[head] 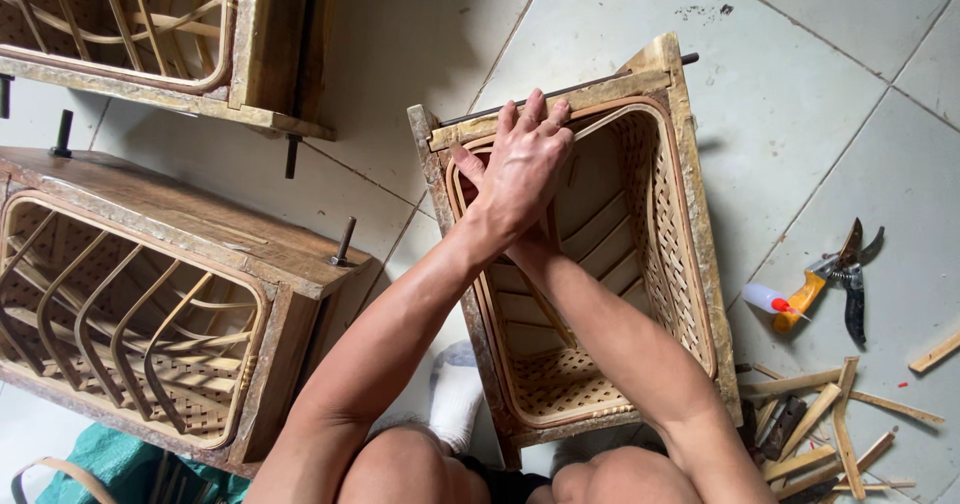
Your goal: The person is assembling a woven basket by inserting thin wooden strips into a wooden mold. They use a hammer to tap the strips into place, pliers to adjust them, and apply glue to secure the structure.
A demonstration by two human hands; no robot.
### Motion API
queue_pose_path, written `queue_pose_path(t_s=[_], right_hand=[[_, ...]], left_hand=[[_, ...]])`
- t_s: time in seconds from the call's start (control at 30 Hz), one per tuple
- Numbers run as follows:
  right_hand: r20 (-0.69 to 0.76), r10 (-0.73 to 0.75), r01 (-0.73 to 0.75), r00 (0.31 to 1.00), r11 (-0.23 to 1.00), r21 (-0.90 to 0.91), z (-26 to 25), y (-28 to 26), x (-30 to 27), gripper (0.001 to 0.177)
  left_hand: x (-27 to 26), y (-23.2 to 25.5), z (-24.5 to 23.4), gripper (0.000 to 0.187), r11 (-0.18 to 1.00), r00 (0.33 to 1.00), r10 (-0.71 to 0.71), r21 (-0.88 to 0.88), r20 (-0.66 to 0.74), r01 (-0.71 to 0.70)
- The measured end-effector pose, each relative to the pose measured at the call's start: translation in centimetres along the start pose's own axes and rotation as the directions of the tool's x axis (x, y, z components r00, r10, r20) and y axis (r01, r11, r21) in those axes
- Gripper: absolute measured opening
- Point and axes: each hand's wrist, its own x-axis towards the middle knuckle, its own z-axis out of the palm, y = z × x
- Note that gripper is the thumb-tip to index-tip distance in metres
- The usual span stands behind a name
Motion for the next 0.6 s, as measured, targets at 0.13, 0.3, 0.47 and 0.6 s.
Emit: queue_pose_path(t_s=[0.13, 0.3, 0.47, 0.6], right_hand=[[0.008, -0.012, 0.012, 1.0, 1.0, -0.001, 0.8, 0.0, 0.4, 0.063], [-0.009, -0.012, 0.012, 1.0, 0.999, -0.043, 0.9, -0.6, 0.3, 0.064], [0.03, 0.137, -0.122, 0.99, 0.947, -0.296, -0.6, -3.1, -4.3, 0.065], [0.218, 0.474, -0.336, 0.853, 0.819, -0.465, -1.6, -3.2, -6.2, 0.062]], left_hand=[[0.3, 0.1, -0.1, 0.02, 1.0, 1.0, -0.02, -0.024, 0.008, 0.02], [0.2, -0.6, -0.1, 0.018, 0.999, 1.0, 0.014, -0.034, 0.023, -0.014], [-0.9, -3.3, 0.5, 0.021, 0.964, 0.969, 0.182, -0.161, -0.17, -0.21], [-1.4, -4.1, 0.8, 0.015, 0.943, 0.939, 0.25, -0.16, -0.236, -0.291]])
